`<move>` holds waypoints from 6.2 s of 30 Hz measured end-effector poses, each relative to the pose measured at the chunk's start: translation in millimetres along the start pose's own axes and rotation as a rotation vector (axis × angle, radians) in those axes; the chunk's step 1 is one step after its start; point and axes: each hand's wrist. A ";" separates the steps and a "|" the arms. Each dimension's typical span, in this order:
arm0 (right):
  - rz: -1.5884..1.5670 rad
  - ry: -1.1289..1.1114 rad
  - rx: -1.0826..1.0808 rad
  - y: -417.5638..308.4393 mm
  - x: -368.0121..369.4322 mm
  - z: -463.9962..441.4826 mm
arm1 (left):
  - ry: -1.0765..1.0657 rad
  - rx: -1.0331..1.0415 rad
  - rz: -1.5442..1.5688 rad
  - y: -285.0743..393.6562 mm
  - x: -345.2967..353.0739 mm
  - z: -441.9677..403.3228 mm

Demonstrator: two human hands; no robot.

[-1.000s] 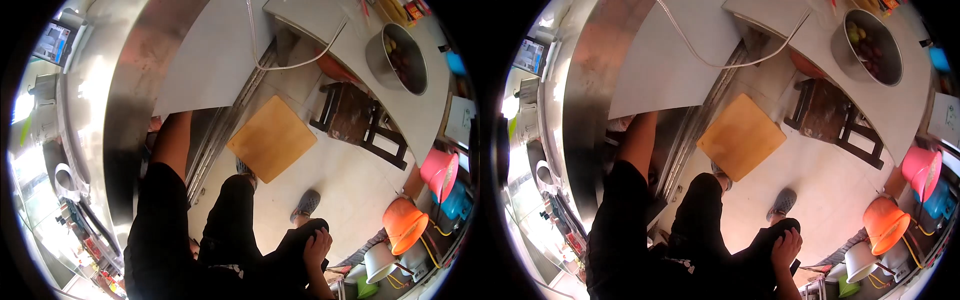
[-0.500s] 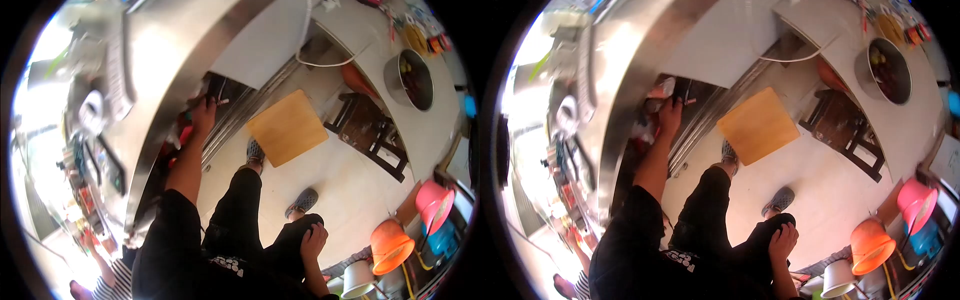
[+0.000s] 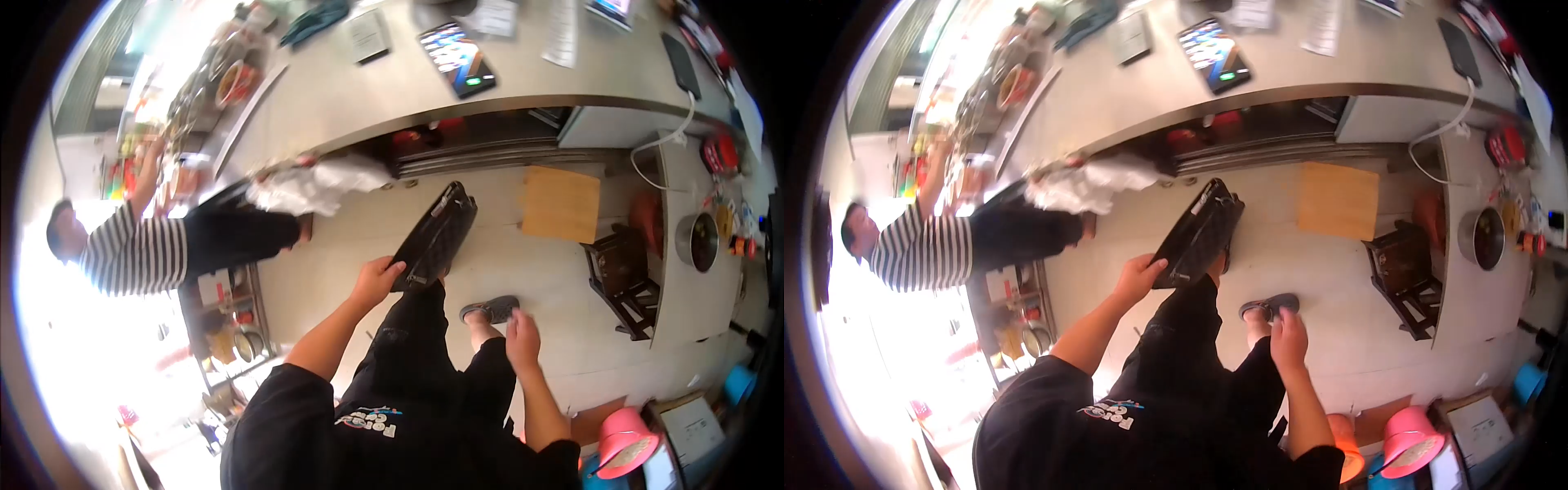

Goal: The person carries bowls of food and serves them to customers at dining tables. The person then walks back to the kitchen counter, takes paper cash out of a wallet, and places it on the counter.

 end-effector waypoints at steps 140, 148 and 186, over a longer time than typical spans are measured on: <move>0.141 -0.241 -0.641 -648.8 220.3 -49.0 | 0.107 0.152 0.533 -43.8 -431.5 -91.1; 0.200 -0.403 -0.788 -644.7 197.5 -48.6 | 0.103 0.146 0.484 -34.8 -424.4 -103.4; 0.964 -0.345 -0.812 -677.4 183.2 -150.0 | 0.353 0.407 -0.272 -19.7 -434.3 -130.5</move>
Point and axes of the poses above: each hand's wrist, its own z-axis away from the middle knuckle, its own x-axis out of the palm, y = z × x, and after that the axes turned 12 degrees about x, right-handed
